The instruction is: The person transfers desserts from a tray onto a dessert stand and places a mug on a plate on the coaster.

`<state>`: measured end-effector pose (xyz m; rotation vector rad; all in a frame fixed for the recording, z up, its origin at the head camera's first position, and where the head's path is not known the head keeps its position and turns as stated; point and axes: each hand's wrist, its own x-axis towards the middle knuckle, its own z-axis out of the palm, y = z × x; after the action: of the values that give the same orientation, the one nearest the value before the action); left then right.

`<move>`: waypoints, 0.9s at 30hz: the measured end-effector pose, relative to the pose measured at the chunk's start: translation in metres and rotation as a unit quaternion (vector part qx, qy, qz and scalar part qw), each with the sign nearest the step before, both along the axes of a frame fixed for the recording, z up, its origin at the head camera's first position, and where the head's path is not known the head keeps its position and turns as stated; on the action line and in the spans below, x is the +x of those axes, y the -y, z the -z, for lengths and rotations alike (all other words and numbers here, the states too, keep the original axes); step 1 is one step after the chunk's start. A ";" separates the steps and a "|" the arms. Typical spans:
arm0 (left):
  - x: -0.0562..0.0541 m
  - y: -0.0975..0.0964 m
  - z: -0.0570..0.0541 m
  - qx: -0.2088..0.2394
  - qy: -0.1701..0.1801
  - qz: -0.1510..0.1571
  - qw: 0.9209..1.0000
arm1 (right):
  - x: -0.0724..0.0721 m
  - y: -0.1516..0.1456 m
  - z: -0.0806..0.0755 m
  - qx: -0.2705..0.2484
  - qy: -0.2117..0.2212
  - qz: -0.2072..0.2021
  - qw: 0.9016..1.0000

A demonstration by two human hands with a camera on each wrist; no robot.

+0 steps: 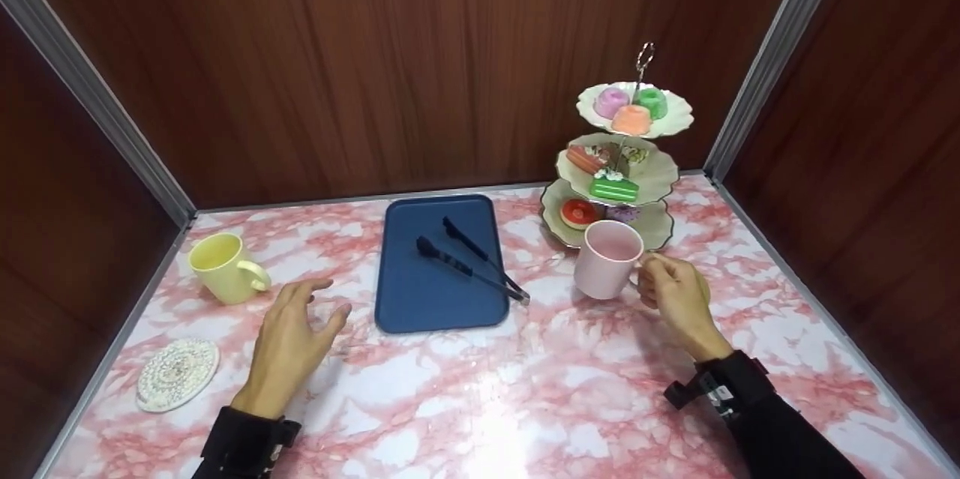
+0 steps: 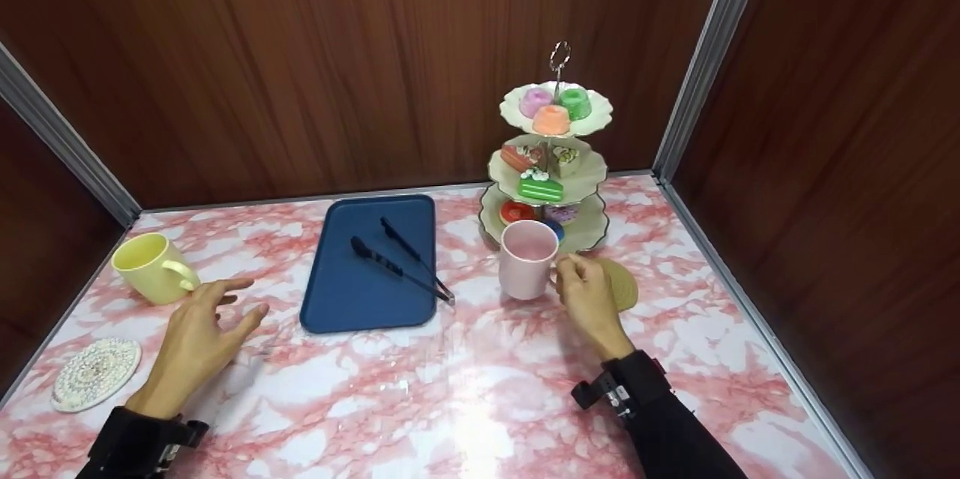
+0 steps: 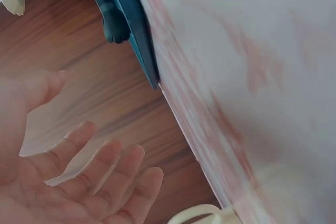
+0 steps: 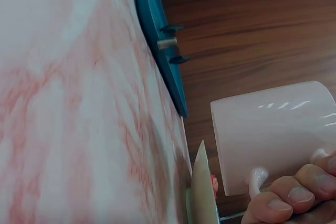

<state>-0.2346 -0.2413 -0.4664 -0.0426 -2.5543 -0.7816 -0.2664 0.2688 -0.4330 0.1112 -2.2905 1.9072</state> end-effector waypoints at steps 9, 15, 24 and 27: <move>0.003 0.023 0.003 0.003 0.018 -0.030 0.999 | -0.005 -0.028 0.010 -0.094 0.043 0.007 0.995; 0.005 0.041 0.003 0.005 0.022 -0.052 0.998 | -0.002 -0.041 0.010 -0.017 0.015 0.046 0.999; 0.011 0.070 0.004 0.018 0.039 -0.095 0.995 | -0.003 -0.062 0.013 -0.043 0.026 0.067 0.996; 0.012 0.080 0.003 0.019 0.059 -0.115 0.991 | -0.007 -0.071 0.017 -0.050 0.033 0.086 0.995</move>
<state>-0.2222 -0.3216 -0.4690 0.3123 -2.5922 -0.7615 -0.2737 0.3402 -0.4504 -0.1585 -2.1611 1.9579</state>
